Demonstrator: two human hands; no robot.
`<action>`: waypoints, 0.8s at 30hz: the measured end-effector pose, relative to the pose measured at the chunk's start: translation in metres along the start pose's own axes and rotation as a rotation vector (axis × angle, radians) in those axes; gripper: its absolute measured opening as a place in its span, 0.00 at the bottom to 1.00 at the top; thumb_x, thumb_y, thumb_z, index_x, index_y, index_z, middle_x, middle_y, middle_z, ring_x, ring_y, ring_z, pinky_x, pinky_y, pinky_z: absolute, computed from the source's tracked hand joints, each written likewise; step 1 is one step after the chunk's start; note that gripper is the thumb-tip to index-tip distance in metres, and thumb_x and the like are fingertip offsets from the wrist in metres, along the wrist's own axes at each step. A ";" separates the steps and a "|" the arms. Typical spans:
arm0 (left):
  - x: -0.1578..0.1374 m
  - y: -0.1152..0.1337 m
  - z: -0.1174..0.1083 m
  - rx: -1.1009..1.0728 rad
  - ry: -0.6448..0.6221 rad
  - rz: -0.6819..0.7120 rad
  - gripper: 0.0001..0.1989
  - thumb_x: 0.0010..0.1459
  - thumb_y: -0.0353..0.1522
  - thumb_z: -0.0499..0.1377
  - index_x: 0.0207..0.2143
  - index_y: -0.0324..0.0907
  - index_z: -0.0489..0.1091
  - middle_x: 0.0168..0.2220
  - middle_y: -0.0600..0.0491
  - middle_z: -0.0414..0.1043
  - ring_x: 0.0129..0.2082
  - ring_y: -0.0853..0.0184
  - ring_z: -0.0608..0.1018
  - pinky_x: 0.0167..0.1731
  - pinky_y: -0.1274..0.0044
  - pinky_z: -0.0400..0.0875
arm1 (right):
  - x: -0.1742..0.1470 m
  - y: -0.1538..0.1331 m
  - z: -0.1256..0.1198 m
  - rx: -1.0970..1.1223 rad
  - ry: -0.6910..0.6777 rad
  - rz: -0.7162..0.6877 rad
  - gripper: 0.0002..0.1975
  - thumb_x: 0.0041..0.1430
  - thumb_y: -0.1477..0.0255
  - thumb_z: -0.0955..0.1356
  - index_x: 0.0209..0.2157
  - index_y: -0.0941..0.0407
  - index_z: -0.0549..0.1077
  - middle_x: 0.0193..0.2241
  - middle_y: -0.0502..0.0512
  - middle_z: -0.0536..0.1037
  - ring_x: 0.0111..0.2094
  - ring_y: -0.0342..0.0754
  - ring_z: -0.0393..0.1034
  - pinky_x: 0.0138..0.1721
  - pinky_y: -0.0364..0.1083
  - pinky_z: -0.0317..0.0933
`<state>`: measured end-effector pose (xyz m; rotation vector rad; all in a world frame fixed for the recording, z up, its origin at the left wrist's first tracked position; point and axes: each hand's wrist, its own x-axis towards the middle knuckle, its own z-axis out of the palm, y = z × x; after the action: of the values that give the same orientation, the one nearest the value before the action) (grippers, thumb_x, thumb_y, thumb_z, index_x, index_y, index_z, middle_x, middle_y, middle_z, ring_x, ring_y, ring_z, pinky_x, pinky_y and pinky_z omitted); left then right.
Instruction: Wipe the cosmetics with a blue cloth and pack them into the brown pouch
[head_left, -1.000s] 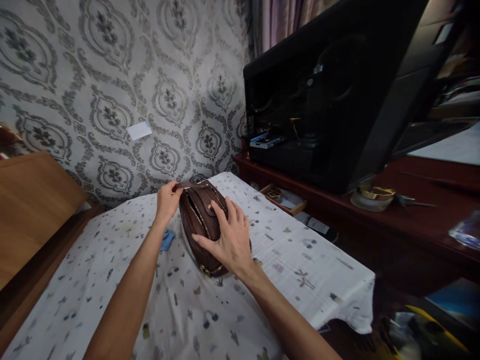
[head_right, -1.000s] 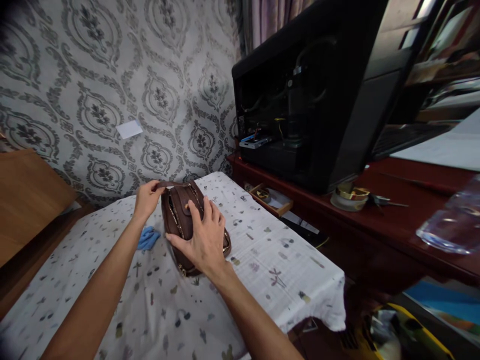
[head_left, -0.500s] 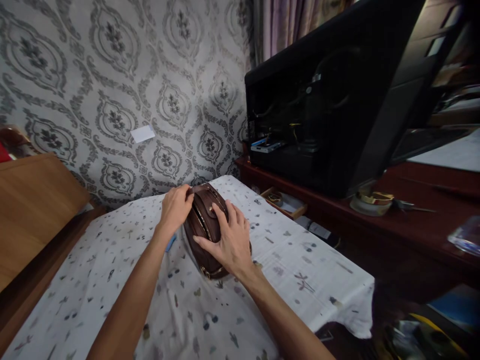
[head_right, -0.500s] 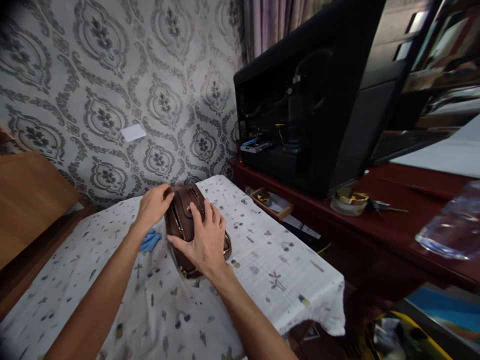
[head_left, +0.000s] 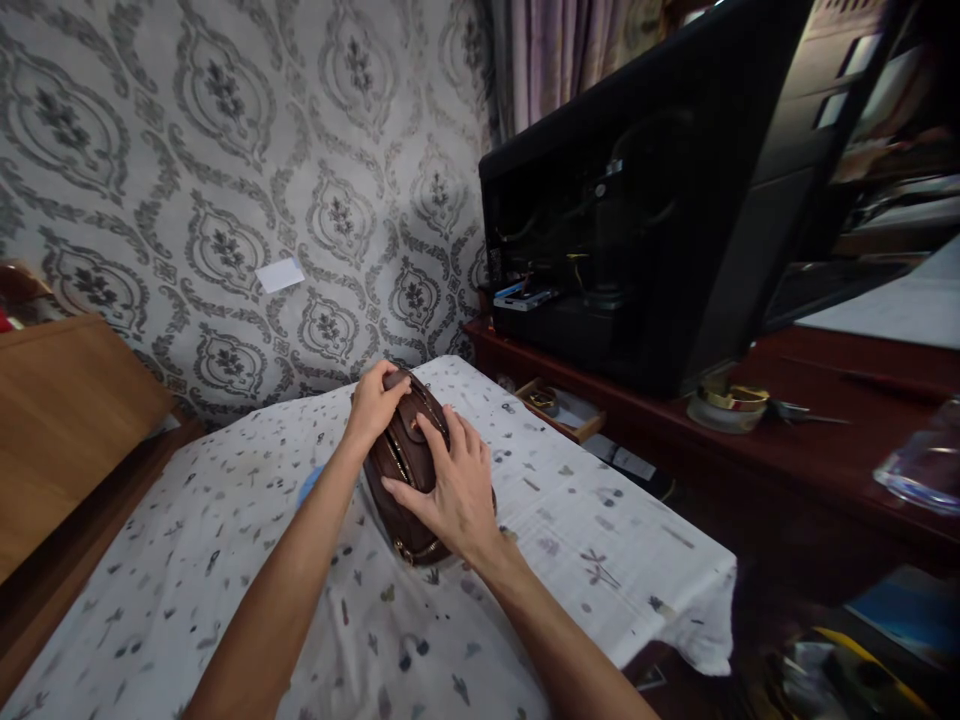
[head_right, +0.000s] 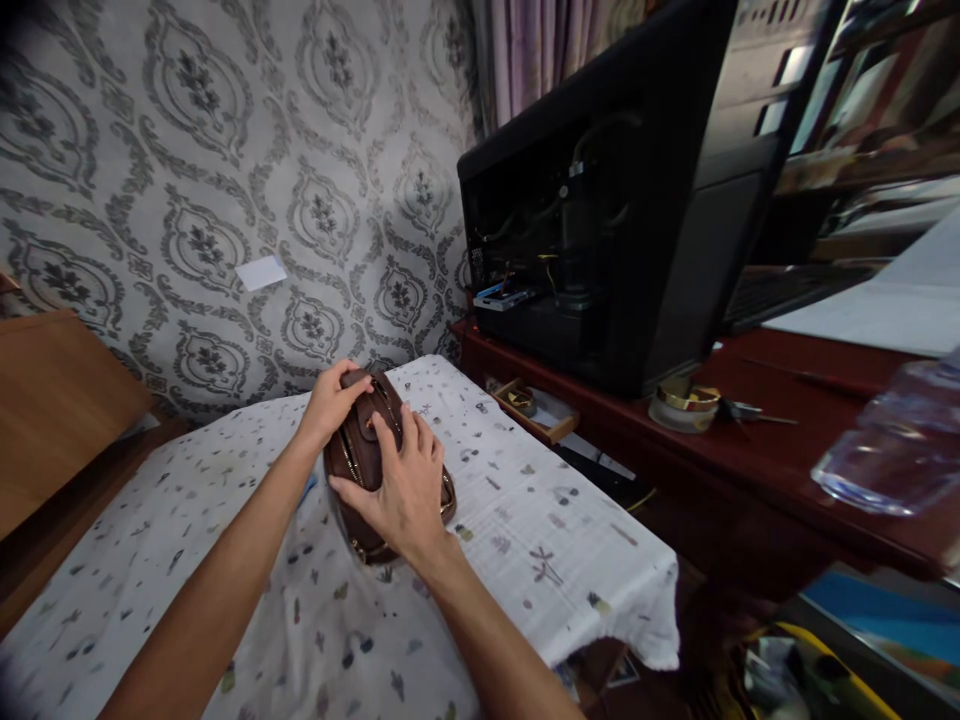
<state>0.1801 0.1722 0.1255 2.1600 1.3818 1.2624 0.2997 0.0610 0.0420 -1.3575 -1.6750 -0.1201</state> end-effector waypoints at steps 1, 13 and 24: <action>-0.001 -0.001 0.001 -0.016 0.006 -0.006 0.04 0.59 0.35 0.57 0.32 0.45 0.66 0.29 0.55 0.77 0.31 0.65 0.76 0.35 0.75 0.66 | 0.000 0.000 -0.001 0.007 -0.002 0.003 0.41 0.53 0.47 0.73 0.62 0.54 0.67 0.65 0.70 0.62 0.63 0.69 0.57 0.59 0.66 0.58; -0.005 -0.004 0.004 -0.115 -0.013 0.016 0.03 0.60 0.31 0.56 0.37 0.47 0.64 0.36 0.53 0.81 0.39 0.63 0.78 0.42 0.74 0.67 | 0.041 0.018 -0.019 0.170 -0.167 0.076 0.26 0.70 0.57 0.60 0.61 0.57 0.70 0.53 0.65 0.74 0.53 0.60 0.70 0.55 0.58 0.65; -0.008 -0.002 -0.001 0.003 -0.091 0.160 0.04 0.61 0.28 0.55 0.37 0.46 0.65 0.38 0.53 0.77 0.43 0.62 0.77 0.45 0.73 0.68 | 0.046 0.032 -0.010 0.323 -0.137 0.067 0.22 0.70 0.65 0.59 0.59 0.57 0.70 0.50 0.64 0.77 0.52 0.56 0.72 0.56 0.55 0.65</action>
<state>0.1771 0.1662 0.1211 2.3386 1.1973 1.1991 0.3343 0.1000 0.0654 -1.1953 -1.6741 0.2779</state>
